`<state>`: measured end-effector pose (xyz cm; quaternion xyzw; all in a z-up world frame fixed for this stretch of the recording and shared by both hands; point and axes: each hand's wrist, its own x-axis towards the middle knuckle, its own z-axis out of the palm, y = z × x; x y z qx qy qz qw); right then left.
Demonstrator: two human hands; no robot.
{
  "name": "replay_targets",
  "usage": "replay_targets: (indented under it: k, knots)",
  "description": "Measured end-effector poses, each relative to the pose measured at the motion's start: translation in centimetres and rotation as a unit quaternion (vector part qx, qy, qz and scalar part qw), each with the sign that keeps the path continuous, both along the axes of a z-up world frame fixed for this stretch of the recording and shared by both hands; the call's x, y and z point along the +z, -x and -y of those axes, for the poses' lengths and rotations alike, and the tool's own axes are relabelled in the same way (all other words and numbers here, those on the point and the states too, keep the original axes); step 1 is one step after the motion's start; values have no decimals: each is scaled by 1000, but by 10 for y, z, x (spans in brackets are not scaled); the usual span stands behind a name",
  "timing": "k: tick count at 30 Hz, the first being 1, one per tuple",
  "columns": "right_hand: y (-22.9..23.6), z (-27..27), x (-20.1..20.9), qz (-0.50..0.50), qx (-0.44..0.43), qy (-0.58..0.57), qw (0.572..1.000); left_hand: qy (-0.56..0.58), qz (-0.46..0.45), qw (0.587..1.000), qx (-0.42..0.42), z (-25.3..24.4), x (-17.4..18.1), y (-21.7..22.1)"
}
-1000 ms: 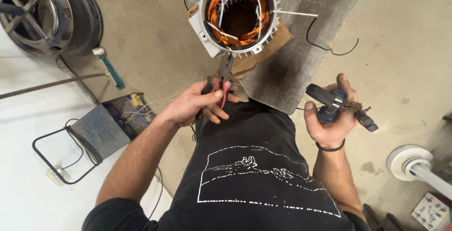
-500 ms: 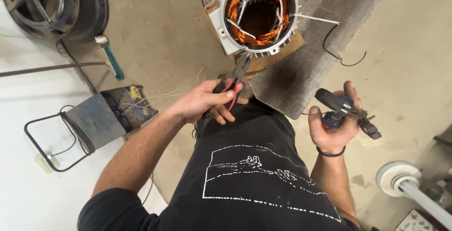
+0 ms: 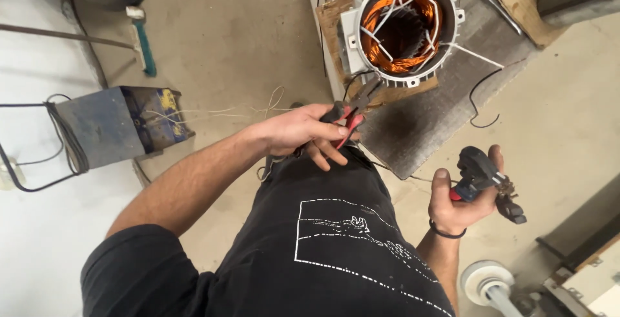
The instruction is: The person uses pliers and a welding tool to weld copper wires inside a motor stator. They repeatedly position the pliers on the wires and apply the welding tool, creating sparks at the contact points.
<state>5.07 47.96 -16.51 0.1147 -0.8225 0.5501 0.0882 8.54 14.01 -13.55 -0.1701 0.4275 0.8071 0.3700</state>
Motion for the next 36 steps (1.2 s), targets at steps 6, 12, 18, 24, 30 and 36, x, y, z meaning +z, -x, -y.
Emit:
replay_targets:
  k: [6,12,18,24,30,36]
  knots:
    - [2,-1,0,-14,5,-8,1000,-23,-1,1000,6,0,-10,-5]
    - [1,7,6,-4,8,-6,1000,-31,2,999,11,3,-13,-3]
    - [3,10,6,0,5,-9,1000,-18,10,1000,0,5,-3,3]
    - [5,14,4,10,-10,9,1000,-33,6,999,-12,9,-1,8]
    - [7,8,-9,-2,-8,-2,1000,-51,26,998,-30,18,7,9]
    - [8,11,-16,37,28,16,999,-45,40,998,-27,25,21,9]
